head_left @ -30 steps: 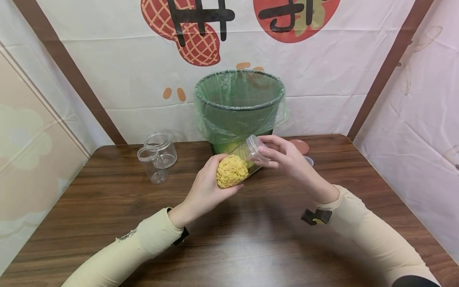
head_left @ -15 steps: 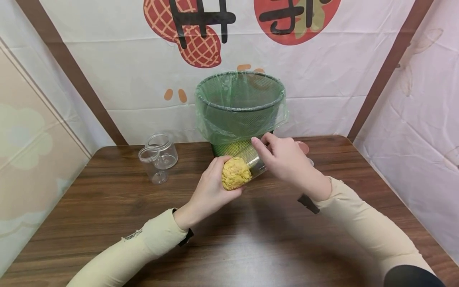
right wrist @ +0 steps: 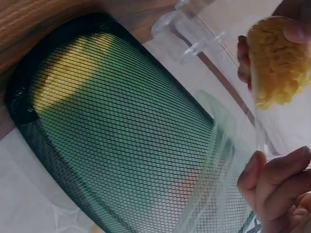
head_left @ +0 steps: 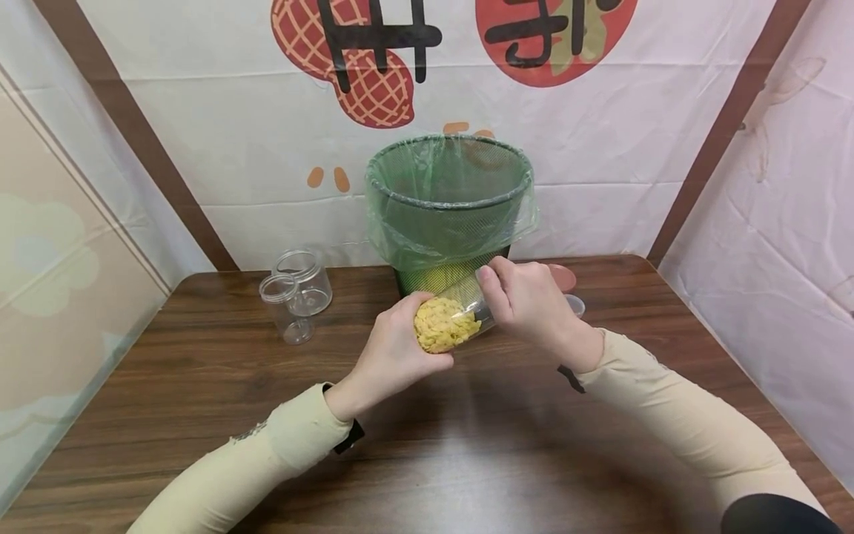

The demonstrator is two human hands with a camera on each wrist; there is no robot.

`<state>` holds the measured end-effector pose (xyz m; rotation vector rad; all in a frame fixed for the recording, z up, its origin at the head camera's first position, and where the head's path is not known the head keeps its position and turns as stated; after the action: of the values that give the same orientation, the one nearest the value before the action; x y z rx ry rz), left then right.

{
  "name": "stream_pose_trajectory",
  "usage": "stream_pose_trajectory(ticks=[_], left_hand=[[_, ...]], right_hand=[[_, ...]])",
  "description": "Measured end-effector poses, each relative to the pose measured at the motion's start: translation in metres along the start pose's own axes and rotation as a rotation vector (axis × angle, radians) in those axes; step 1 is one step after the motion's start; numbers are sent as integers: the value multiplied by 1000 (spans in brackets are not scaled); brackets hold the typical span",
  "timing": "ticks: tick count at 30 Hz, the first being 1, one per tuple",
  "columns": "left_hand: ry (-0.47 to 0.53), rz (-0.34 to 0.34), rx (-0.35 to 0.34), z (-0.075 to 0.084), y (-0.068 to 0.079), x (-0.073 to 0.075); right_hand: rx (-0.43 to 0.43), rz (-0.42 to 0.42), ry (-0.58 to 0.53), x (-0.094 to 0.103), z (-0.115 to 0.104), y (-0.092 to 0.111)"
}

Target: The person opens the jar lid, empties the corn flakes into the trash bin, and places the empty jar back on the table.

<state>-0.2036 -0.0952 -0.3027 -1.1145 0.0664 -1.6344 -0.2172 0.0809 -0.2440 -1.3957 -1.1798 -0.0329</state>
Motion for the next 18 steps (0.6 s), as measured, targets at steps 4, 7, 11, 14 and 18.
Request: stream_pose_trajectory(ticks=[4,7,11,14,18], left_hand=[[64,-68,109,2,2,-1],[78,-74,124,3,1,0],[103,-105,142,2,0,-1],[120,-134,159,1,1,-1],[152,-162,167,2,0,-1]], right_hand=[[136,74,-29,1,1,1],[184,95,-46,1,2,-1],[222,97,-60,0,5,0],[251,102,-71,-1,7,1],[279,109,-93,-1,9,0]])
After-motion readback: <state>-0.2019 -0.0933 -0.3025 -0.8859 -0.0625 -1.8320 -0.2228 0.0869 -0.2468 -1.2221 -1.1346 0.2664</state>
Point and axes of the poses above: each hand's wrist, its own y-axis away from the middle knuckle, its own x-axis out of the back of the hand, z = x × y, the point moved 4 cm from there along -y, towards the middle knuckle, and after that the axes turned 12 degrees about -x, right-handed, at the moved point
